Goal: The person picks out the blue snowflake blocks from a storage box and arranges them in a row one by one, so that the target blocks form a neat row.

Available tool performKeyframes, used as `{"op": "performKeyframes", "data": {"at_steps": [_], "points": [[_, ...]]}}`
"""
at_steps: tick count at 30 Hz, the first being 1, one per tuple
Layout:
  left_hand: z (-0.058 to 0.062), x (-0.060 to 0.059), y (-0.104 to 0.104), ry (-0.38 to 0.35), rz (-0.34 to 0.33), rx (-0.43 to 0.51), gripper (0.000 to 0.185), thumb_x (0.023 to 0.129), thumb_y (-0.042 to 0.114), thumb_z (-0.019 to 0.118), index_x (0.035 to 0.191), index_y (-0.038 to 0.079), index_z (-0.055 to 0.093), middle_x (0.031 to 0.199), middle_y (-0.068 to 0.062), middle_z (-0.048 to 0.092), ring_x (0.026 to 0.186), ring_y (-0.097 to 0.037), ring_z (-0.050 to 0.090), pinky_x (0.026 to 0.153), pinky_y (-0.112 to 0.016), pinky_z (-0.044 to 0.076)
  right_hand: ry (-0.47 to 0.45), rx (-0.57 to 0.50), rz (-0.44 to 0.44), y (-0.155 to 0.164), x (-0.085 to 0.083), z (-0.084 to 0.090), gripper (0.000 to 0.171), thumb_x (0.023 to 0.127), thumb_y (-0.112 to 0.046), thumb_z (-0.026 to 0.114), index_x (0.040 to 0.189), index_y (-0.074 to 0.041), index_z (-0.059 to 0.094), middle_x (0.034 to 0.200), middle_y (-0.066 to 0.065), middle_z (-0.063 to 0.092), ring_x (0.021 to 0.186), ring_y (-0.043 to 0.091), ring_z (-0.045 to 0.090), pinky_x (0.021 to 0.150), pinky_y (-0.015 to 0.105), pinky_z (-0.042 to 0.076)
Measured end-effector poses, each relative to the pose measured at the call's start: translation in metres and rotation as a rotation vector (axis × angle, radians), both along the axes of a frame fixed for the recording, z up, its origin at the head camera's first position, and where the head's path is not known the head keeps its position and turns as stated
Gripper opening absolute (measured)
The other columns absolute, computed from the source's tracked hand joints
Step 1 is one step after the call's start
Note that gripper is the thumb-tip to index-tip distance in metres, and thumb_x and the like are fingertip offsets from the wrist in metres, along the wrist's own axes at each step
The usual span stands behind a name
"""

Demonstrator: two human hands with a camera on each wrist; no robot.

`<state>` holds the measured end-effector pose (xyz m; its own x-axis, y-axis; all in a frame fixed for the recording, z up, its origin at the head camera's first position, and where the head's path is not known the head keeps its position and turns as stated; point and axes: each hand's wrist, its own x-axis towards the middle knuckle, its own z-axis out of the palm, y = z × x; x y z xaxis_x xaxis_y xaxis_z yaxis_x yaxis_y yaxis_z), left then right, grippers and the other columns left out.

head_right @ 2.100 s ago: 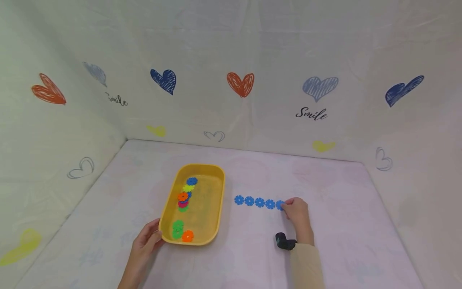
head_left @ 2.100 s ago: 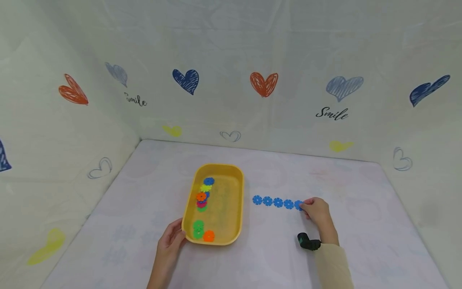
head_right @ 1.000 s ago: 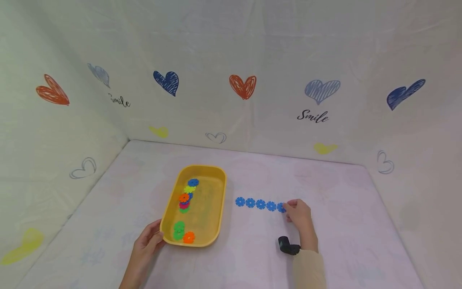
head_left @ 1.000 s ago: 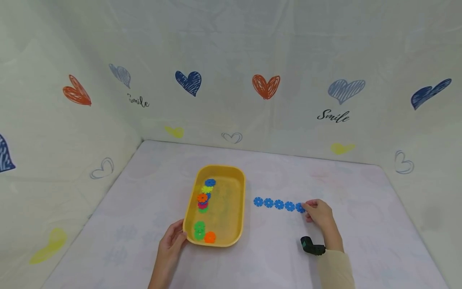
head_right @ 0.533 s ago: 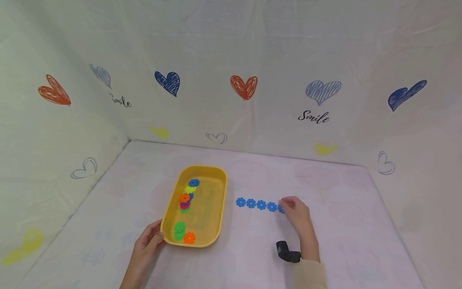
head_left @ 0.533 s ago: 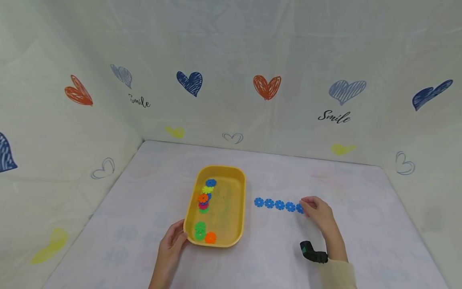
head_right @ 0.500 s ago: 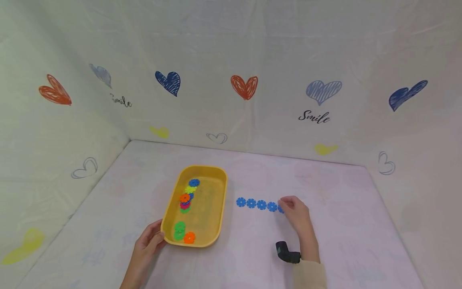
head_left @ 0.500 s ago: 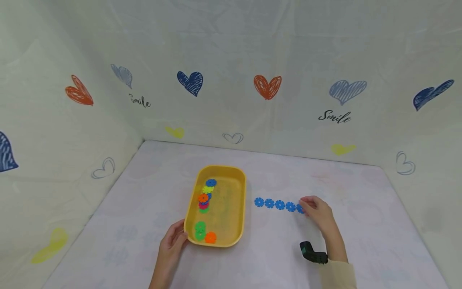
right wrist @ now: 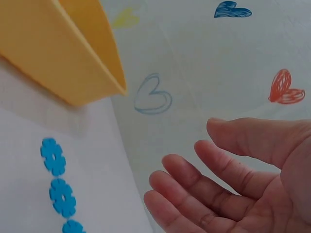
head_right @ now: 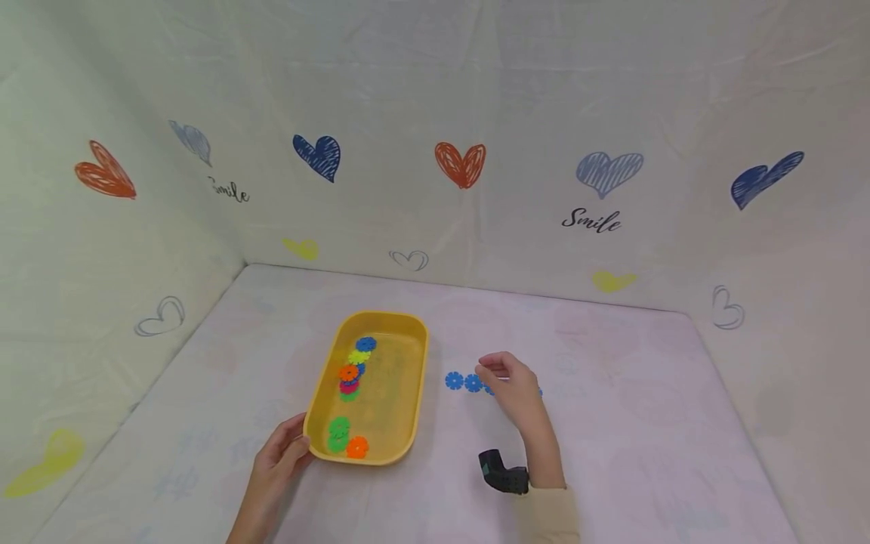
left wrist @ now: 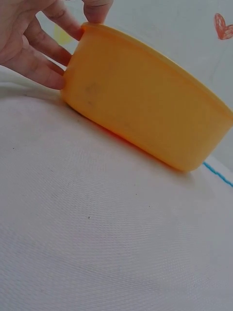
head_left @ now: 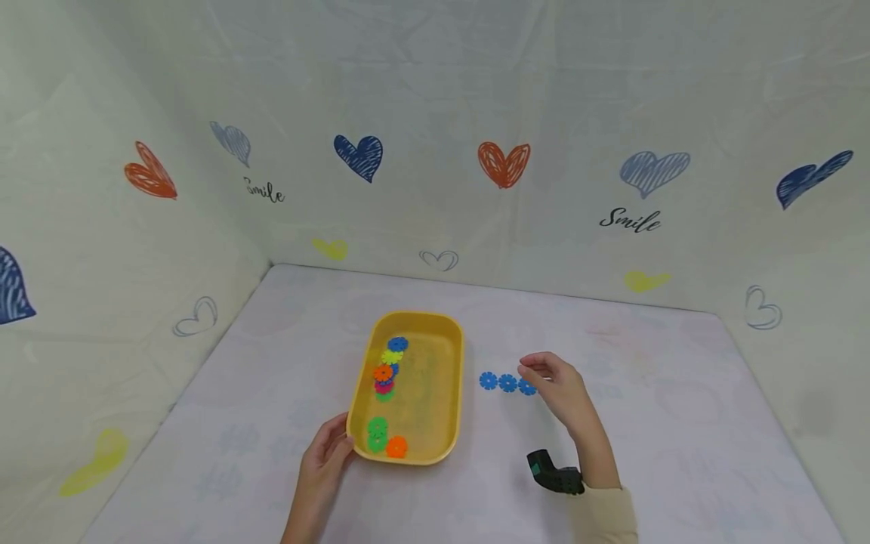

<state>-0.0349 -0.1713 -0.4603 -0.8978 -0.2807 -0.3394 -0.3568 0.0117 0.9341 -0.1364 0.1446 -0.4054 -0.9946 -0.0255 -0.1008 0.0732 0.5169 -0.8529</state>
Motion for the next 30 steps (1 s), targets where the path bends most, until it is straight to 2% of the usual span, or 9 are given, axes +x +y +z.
{"op": "performKeyframes", "data": {"at_steps": [5, 7, 11, 17, 30], "points": [[-0.001, 0.000, 0.000, 0.004, -0.001, -0.001, 0.040, 0.095, 0.013, 0.049, 0.135, 0.006, 0.043, 0.136, -0.016, 0.047, 0.114, -0.015, 0.053, 0.089, -0.021, 0.052, 0.049, -0.043, 0.046, -0.028, -0.002, 0.001, 0.032, 0.087, -0.030, 0.063, 0.108, -0.006, 0.062, 0.104, 0.009, 0.065, 0.098, 0.023, 0.060, 0.084, 0.042, 0.055], [0.000, 0.001, 0.000, 0.012, -0.003, -0.004, 0.040, 0.096, 0.014, 0.048, 0.135, 0.005, 0.042, 0.136, -0.017, 0.047, 0.114, -0.016, 0.053, 0.088, -0.021, 0.052, 0.042, -0.075, 0.070, -0.039, -0.004, 0.001, 0.032, 0.086, -0.030, 0.064, 0.108, -0.006, 0.062, 0.105, 0.009, 0.066, 0.098, 0.024, 0.060, 0.085, 0.043, 0.055], [0.000, 0.002, 0.000, 0.023, -0.010, -0.004, 0.041, 0.096, 0.014, 0.047, 0.136, 0.004, 0.041, 0.136, -0.018, 0.046, 0.114, -0.015, 0.053, 0.088, -0.020, 0.052, 0.007, -0.132, 0.115, -0.060, -0.008, 0.002, 0.030, 0.086, -0.024, 0.065, 0.109, -0.006, 0.062, 0.107, 0.009, 0.065, 0.100, 0.024, 0.061, 0.088, 0.040, 0.054], [0.001, 0.002, 0.000, 0.034, -0.010, 0.004, 0.041, 0.096, 0.012, 0.048, 0.136, 0.004, 0.041, 0.136, -0.018, 0.046, 0.110, -0.010, 0.054, 0.088, -0.020, 0.052, -0.032, -0.158, 0.194, -0.089, -0.015, -0.004, 0.025, 0.087, -0.019, 0.064, 0.109, -0.006, 0.063, 0.106, 0.007, 0.065, 0.098, 0.021, 0.060, 0.087, 0.035, 0.054], [0.008, 0.003, 0.004, 0.045, -0.002, -0.003, 0.040, 0.096, 0.010, 0.048, 0.134, 0.002, 0.042, 0.134, -0.019, 0.047, 0.110, -0.011, 0.055, 0.088, -0.019, 0.052, -0.111, -0.171, 0.353, -0.134, -0.030, -0.016, 0.032, 0.088, -0.018, 0.063, 0.113, 0.001, 0.061, 0.106, 0.012, 0.064, 0.095, 0.022, 0.060, 0.088, 0.035, 0.053]]}}
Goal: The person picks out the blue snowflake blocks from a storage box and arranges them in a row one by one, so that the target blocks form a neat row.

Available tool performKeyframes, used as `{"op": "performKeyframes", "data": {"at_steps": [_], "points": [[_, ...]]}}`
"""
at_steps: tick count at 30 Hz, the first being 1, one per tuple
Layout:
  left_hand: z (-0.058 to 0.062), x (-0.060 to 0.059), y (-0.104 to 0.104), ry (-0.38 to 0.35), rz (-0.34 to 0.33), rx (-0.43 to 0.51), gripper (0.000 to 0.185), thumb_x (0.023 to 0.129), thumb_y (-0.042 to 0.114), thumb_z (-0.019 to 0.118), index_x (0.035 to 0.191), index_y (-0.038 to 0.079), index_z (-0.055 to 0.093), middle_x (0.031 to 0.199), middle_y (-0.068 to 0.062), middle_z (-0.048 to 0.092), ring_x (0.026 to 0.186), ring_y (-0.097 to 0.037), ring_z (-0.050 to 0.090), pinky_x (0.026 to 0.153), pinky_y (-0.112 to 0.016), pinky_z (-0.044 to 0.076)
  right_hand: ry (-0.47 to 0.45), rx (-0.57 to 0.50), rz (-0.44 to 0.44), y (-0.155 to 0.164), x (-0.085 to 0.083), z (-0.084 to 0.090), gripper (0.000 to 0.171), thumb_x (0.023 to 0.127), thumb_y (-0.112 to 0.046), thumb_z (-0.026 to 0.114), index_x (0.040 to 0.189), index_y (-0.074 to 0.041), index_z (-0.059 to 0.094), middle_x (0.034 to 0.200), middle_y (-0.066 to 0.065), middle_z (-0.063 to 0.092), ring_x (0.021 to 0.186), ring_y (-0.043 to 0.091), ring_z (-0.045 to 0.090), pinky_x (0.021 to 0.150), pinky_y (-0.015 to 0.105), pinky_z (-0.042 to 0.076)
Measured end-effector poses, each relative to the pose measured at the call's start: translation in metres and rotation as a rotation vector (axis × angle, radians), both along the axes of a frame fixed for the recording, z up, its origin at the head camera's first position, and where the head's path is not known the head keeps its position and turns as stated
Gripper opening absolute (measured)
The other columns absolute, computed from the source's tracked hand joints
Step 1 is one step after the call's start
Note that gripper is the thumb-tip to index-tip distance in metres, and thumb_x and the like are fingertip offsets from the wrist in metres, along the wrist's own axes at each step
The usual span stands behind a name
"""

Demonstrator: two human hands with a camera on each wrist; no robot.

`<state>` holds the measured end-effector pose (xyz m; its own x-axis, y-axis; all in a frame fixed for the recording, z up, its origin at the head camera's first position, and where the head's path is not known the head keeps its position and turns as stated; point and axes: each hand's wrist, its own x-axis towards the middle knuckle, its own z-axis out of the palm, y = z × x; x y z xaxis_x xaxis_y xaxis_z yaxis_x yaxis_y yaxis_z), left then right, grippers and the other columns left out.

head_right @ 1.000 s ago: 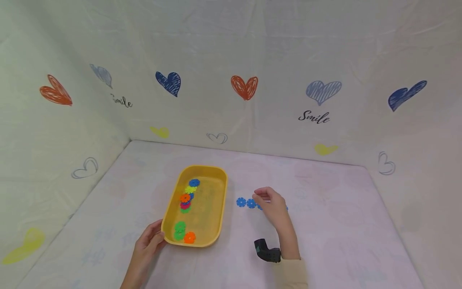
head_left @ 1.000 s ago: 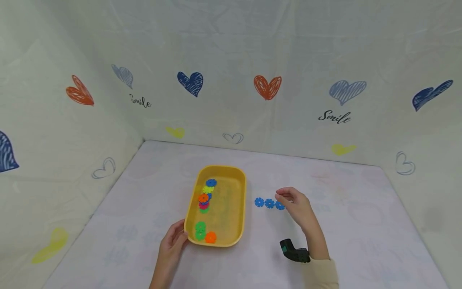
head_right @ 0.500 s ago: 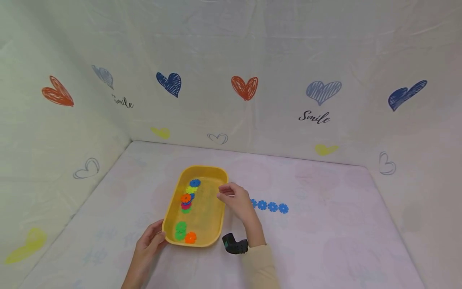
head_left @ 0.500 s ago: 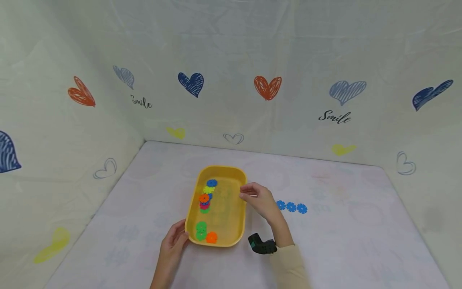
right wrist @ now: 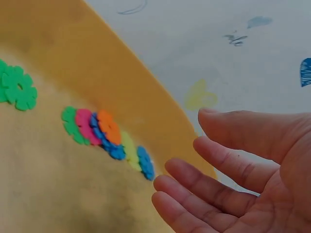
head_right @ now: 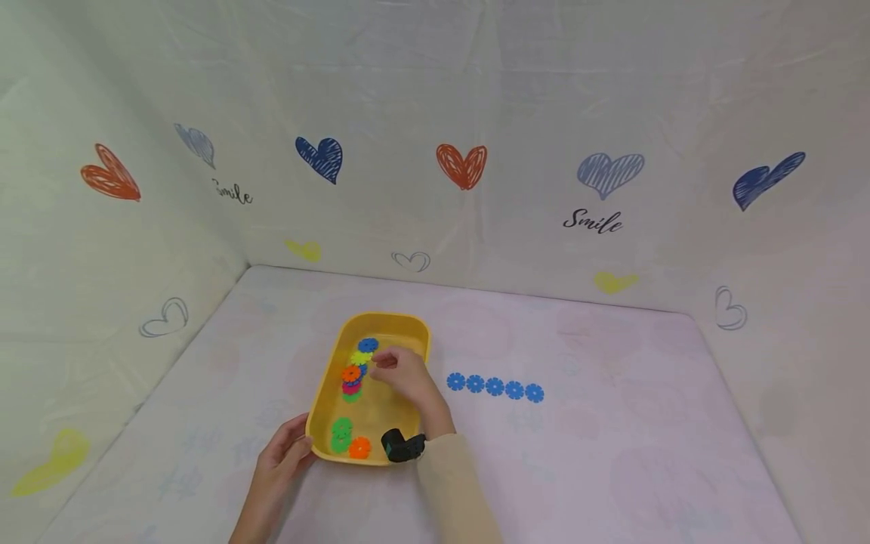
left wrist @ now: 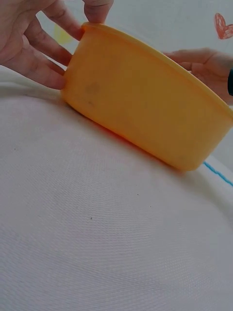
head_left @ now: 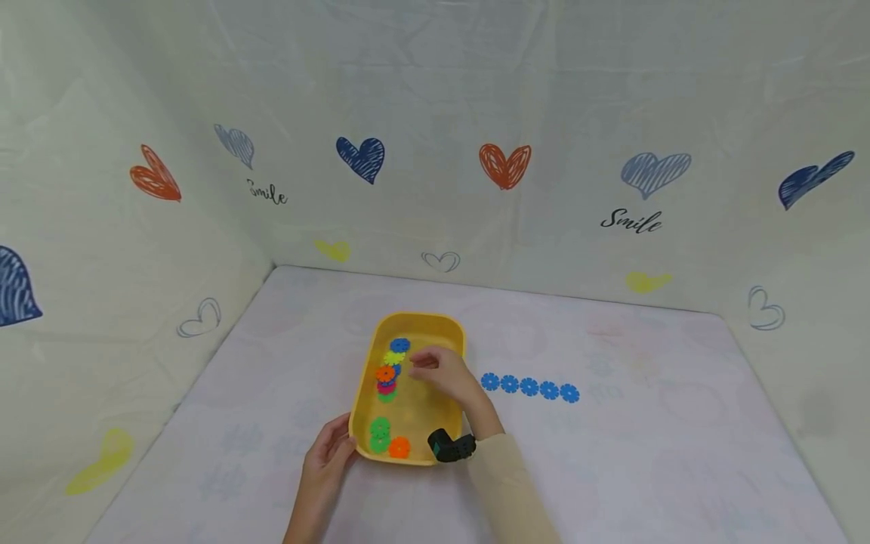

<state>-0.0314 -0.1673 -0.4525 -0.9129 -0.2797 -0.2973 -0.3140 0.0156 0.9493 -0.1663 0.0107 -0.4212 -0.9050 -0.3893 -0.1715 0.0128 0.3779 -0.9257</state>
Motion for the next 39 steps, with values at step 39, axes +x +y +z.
{"op": "performKeyframes", "data": {"at_steps": [39], "points": [[-0.007, -0.002, -0.003, -0.026, -0.014, -0.008, 0.041, 0.096, 0.013, 0.046, 0.136, 0.004, 0.040, 0.137, -0.020, 0.045, 0.120, -0.024, 0.050, 0.088, -0.021, 0.052, 0.022, 0.253, 0.108, -0.055, -0.027, -0.043, 0.032, 0.072, -0.007, 0.078, 0.102, -0.008, 0.065, 0.105, 0.008, 0.060, 0.086, 0.017, 0.049, 0.077, 0.028, 0.049]]}}
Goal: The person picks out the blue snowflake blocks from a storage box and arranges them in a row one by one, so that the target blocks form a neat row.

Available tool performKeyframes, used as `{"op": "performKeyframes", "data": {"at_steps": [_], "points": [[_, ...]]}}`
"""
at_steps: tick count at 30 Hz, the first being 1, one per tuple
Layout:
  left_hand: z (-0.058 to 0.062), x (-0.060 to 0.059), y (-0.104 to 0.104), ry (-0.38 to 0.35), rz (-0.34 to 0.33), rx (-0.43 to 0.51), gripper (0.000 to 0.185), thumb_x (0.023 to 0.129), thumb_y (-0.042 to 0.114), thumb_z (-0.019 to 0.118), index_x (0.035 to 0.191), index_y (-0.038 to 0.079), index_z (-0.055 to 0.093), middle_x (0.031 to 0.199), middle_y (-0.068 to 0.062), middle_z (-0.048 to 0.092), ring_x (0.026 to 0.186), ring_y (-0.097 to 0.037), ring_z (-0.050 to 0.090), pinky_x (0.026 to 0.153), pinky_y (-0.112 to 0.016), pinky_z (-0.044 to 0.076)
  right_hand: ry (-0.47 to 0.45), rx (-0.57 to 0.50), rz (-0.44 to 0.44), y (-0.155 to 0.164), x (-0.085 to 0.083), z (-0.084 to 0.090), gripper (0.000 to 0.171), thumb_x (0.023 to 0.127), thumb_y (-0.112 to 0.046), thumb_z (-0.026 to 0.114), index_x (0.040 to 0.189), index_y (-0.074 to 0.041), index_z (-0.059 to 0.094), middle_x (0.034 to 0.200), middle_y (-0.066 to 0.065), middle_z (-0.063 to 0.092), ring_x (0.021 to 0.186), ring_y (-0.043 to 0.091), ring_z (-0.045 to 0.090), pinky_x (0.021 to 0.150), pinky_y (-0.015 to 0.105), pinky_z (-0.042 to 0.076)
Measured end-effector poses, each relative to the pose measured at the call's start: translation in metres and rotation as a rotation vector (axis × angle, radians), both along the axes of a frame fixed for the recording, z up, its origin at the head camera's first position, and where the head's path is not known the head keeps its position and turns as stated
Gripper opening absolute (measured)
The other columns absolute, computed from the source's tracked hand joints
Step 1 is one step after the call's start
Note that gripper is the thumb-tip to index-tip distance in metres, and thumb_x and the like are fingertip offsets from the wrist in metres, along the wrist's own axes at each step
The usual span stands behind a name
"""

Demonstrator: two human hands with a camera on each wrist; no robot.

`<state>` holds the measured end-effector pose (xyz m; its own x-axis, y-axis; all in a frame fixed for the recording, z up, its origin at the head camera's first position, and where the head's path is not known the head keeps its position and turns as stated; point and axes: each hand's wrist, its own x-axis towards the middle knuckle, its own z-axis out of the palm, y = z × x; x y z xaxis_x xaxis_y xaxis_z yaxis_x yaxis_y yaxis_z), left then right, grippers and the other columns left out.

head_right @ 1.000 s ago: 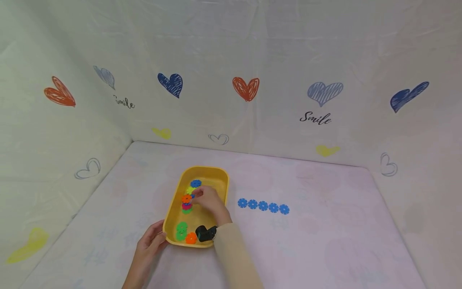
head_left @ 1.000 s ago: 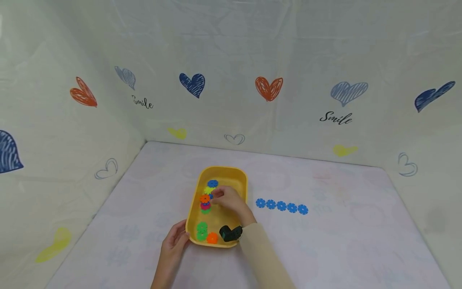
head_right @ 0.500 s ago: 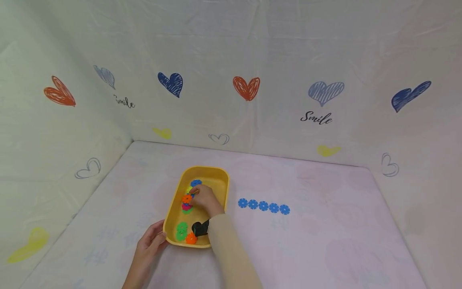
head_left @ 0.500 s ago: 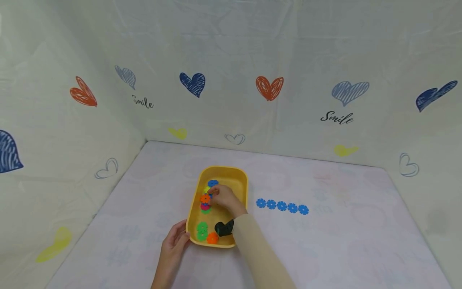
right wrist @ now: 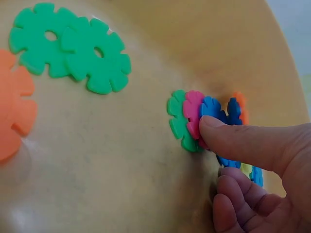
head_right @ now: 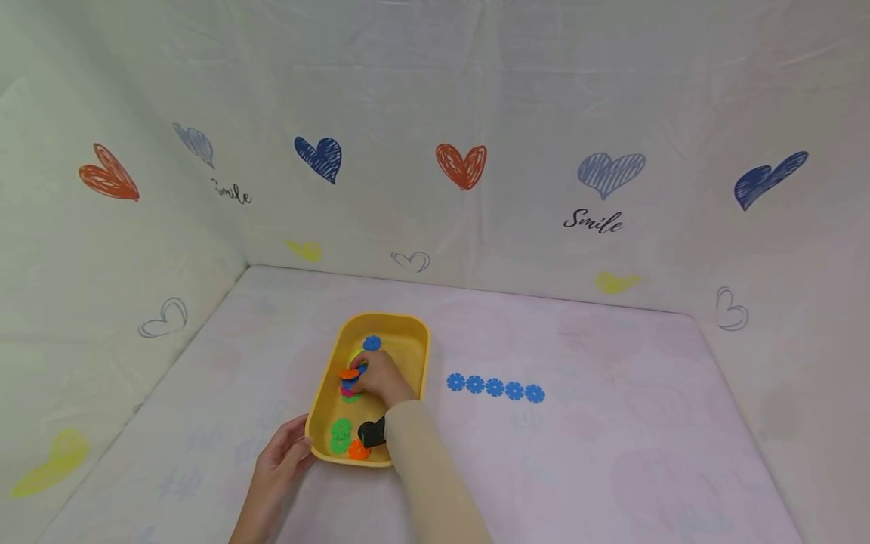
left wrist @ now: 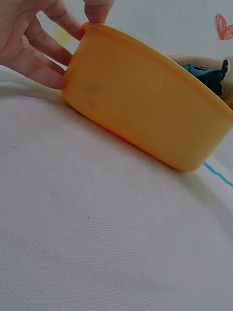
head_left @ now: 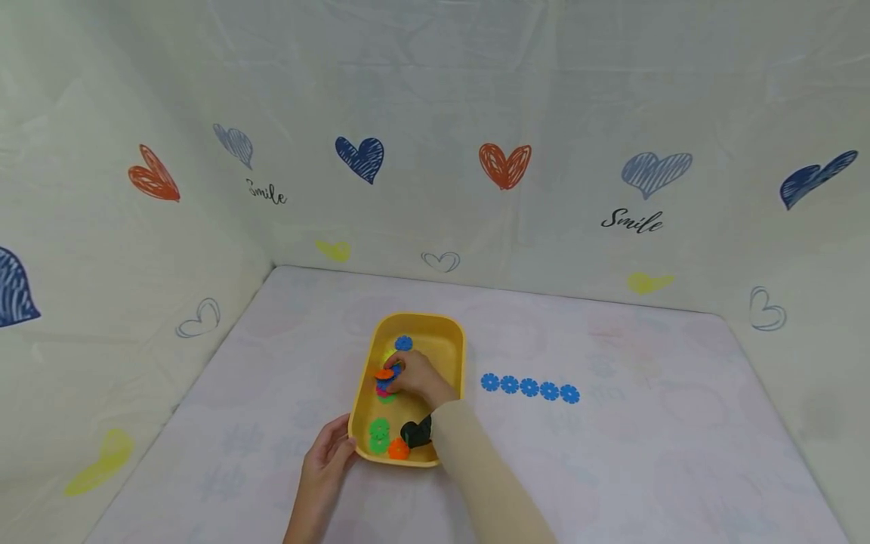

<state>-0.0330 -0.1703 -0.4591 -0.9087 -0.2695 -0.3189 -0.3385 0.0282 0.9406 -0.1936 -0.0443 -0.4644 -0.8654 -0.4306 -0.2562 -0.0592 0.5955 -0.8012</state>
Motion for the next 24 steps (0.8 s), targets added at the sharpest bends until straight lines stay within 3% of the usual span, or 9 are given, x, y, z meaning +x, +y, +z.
{"op": "performKeyframes", "data": {"at_steps": [10, 13, 17, 20, 24], "points": [[-0.0006, -0.0002, -0.0004, -0.008, 0.003, 0.017, 0.042, 0.097, 0.014, 0.046, 0.137, 0.004, 0.040, 0.137, -0.019, 0.045, 0.119, -0.021, 0.051, 0.088, -0.021, 0.052, -0.026, 0.007, -0.017, -0.0003, 0.0014, 0.0006, 0.040, 0.073, -0.009, 0.078, 0.109, -0.002, 0.063, 0.109, 0.010, 0.061, 0.094, 0.021, 0.052, 0.089, 0.035, 0.051], [-0.0002, -0.0005, -0.0001, -0.008, 0.003, 0.015, 0.041, 0.096, 0.014, 0.047, 0.136, 0.005, 0.041, 0.137, -0.018, 0.046, 0.117, -0.020, 0.052, 0.088, -0.021, 0.052, -0.017, 0.001, -0.011, 0.0008, 0.0009, 0.0014, 0.031, 0.075, -0.010, 0.075, 0.104, -0.002, 0.064, 0.100, 0.008, 0.061, 0.085, 0.018, 0.051, 0.079, 0.028, 0.051], [-0.0003, -0.0013, 0.0000, -0.014, 0.009, 0.007, 0.041, 0.096, 0.014, 0.048, 0.135, 0.006, 0.042, 0.136, -0.017, 0.047, 0.116, -0.019, 0.053, 0.088, -0.021, 0.052, 0.009, 0.003, -0.006, 0.0020, 0.0000, 0.0022, 0.019, 0.080, -0.014, 0.072, 0.095, -0.002, 0.065, 0.082, 0.003, 0.055, 0.073, 0.014, 0.045, 0.061, 0.020, 0.040], [-0.0008, -0.0021, -0.0001, -0.015, 0.008, 0.003, 0.041, 0.095, 0.015, 0.048, 0.135, 0.005, 0.042, 0.135, -0.018, 0.047, 0.116, -0.020, 0.053, 0.088, -0.022, 0.052, 0.015, 0.010, -0.012, 0.0029, -0.0001, 0.0038, 0.020, 0.082, -0.018, 0.070, 0.092, -0.002, 0.064, 0.077, 0.001, 0.050, 0.070, 0.014, 0.044, 0.057, 0.018, 0.036], [-0.0019, -0.0029, -0.0005, -0.013, 0.007, 0.007, 0.040, 0.095, 0.013, 0.048, 0.134, 0.006, 0.043, 0.135, -0.017, 0.048, 0.114, -0.017, 0.054, 0.088, -0.022, 0.052, 0.000, 0.022, -0.027, 0.0036, -0.0006, 0.0044, 0.022, 0.083, -0.022, 0.070, 0.091, -0.003, 0.064, 0.080, 0.002, 0.054, 0.072, 0.014, 0.046, 0.060, 0.020, 0.040]]}}
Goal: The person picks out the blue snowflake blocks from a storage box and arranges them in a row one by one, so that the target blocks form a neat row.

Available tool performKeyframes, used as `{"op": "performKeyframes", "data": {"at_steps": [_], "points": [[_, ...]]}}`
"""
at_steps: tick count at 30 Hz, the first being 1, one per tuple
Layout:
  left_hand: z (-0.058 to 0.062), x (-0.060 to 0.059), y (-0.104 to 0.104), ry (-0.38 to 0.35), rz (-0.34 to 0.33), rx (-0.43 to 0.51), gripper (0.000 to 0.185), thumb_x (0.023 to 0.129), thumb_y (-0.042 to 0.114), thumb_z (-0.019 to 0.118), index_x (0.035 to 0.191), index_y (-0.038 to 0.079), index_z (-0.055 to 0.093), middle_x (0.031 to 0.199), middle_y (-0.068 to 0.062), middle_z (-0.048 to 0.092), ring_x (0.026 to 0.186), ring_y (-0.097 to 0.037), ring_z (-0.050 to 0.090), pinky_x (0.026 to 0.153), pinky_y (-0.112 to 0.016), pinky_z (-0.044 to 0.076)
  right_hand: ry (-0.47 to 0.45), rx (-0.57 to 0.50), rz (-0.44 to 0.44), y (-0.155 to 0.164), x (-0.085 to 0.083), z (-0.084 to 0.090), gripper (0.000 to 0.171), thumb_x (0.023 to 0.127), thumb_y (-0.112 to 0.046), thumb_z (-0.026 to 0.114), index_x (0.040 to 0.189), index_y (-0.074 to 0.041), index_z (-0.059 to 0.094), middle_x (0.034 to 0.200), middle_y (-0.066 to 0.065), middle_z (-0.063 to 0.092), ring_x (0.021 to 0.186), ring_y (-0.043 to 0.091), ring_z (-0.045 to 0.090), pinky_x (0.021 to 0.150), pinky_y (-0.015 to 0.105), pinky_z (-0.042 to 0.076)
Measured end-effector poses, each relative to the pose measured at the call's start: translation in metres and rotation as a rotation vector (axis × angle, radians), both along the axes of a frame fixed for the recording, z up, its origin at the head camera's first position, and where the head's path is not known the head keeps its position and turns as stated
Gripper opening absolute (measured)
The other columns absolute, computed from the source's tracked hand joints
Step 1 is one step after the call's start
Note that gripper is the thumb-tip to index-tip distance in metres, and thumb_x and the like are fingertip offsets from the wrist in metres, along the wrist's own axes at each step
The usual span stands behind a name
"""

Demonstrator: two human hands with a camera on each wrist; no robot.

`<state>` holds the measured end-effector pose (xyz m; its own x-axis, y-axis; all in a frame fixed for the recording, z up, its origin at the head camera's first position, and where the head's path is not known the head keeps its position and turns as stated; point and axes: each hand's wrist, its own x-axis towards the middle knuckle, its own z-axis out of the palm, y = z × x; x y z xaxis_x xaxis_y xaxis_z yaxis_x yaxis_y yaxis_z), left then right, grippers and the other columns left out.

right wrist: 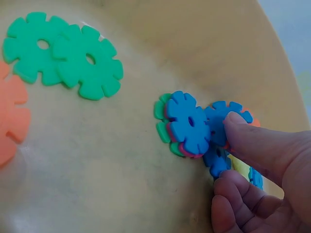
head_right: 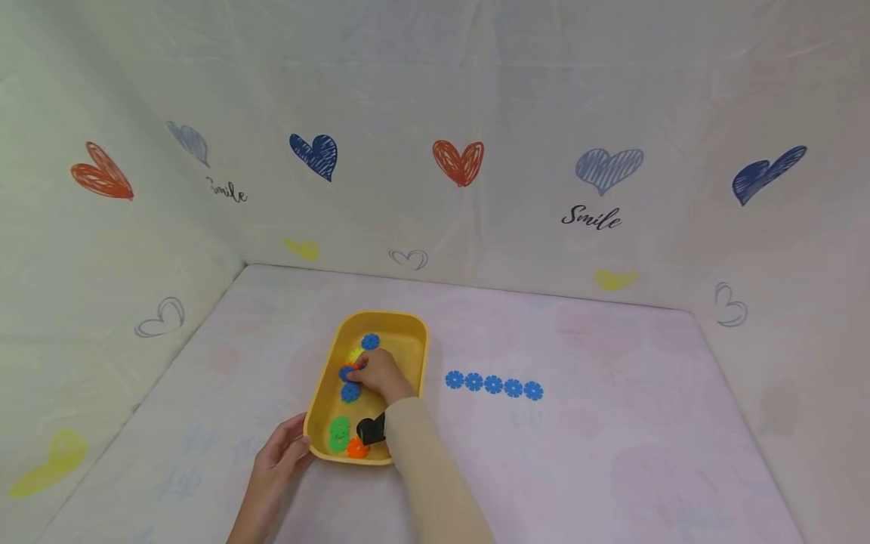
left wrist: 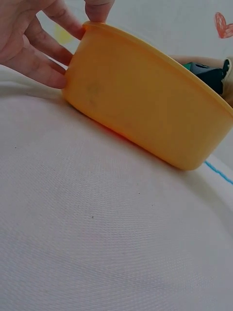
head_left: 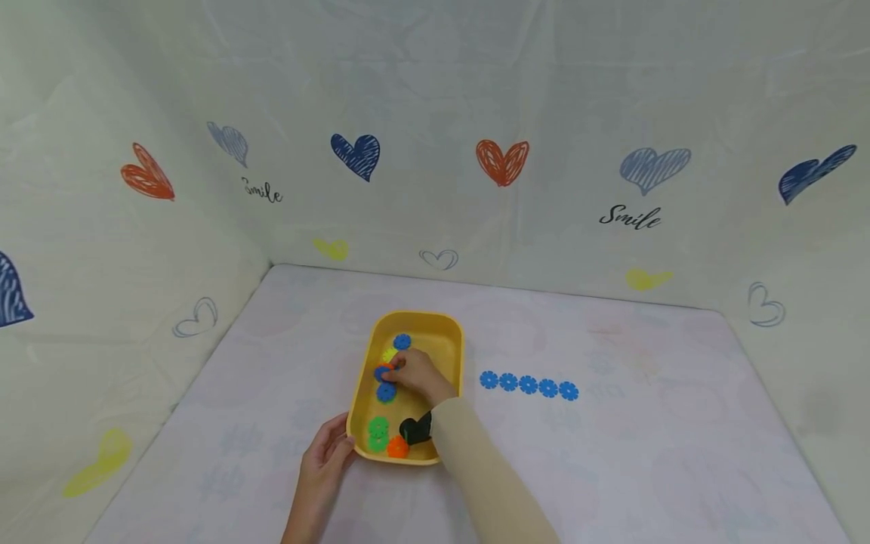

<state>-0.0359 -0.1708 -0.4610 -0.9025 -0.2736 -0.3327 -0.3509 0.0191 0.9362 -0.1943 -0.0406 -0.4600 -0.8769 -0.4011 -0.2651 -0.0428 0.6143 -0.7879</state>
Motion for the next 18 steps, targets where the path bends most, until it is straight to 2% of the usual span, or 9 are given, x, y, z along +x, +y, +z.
{"op": "performKeyframes", "data": {"at_steps": [5, 9, 13, 18], "points": [[0.0005, 0.0012, -0.0014, 0.009, -0.008, 0.001, 0.041, 0.095, 0.014, 0.048, 0.135, 0.005, 0.042, 0.135, -0.018, 0.047, 0.114, -0.016, 0.054, 0.088, -0.021, 0.052, -0.020, 0.001, -0.016, -0.0002, -0.0005, 0.0016, 0.021, 0.083, -0.024, 0.069, 0.088, -0.004, 0.064, 0.083, 0.003, 0.059, 0.072, 0.015, 0.049, 0.063, 0.022, 0.044], [-0.0003, 0.0012, -0.0021, 0.018, -0.013, 0.009, 0.041, 0.096, 0.014, 0.048, 0.135, 0.005, 0.041, 0.136, -0.018, 0.046, 0.116, -0.018, 0.053, 0.088, -0.022, 0.052, -0.030, -0.017, -0.043, 0.0009, -0.0005, 0.0039, 0.019, 0.083, -0.021, 0.070, 0.086, -0.002, 0.065, 0.081, 0.004, 0.059, 0.069, 0.014, 0.048, 0.059, 0.020, 0.042], [-0.0020, 0.0011, -0.0019, 0.038, -0.001, 0.006, 0.041, 0.095, 0.015, 0.049, 0.134, 0.004, 0.043, 0.134, -0.018, 0.048, 0.110, -0.012, 0.056, 0.085, -0.020, 0.053, -0.016, -0.034, -0.059, 0.0025, -0.0010, 0.0044, 0.018, 0.081, -0.016, 0.071, 0.084, 0.001, 0.066, 0.078, 0.006, 0.060, 0.065, 0.014, 0.047, 0.054, 0.019, 0.040], [-0.0017, 0.0021, -0.0012, 0.048, -0.001, 0.017, 0.042, 0.095, 0.015, 0.050, 0.134, 0.003, 0.042, 0.134, -0.020, 0.047, 0.110, -0.011, 0.056, 0.085, -0.020, 0.053, -0.033, -0.034, -0.073, 0.0031, -0.0023, 0.0044, 0.015, 0.081, -0.012, 0.071, 0.081, 0.002, 0.064, 0.072, 0.002, 0.053, 0.063, 0.014, 0.045, 0.052, 0.018, 0.037]]}}
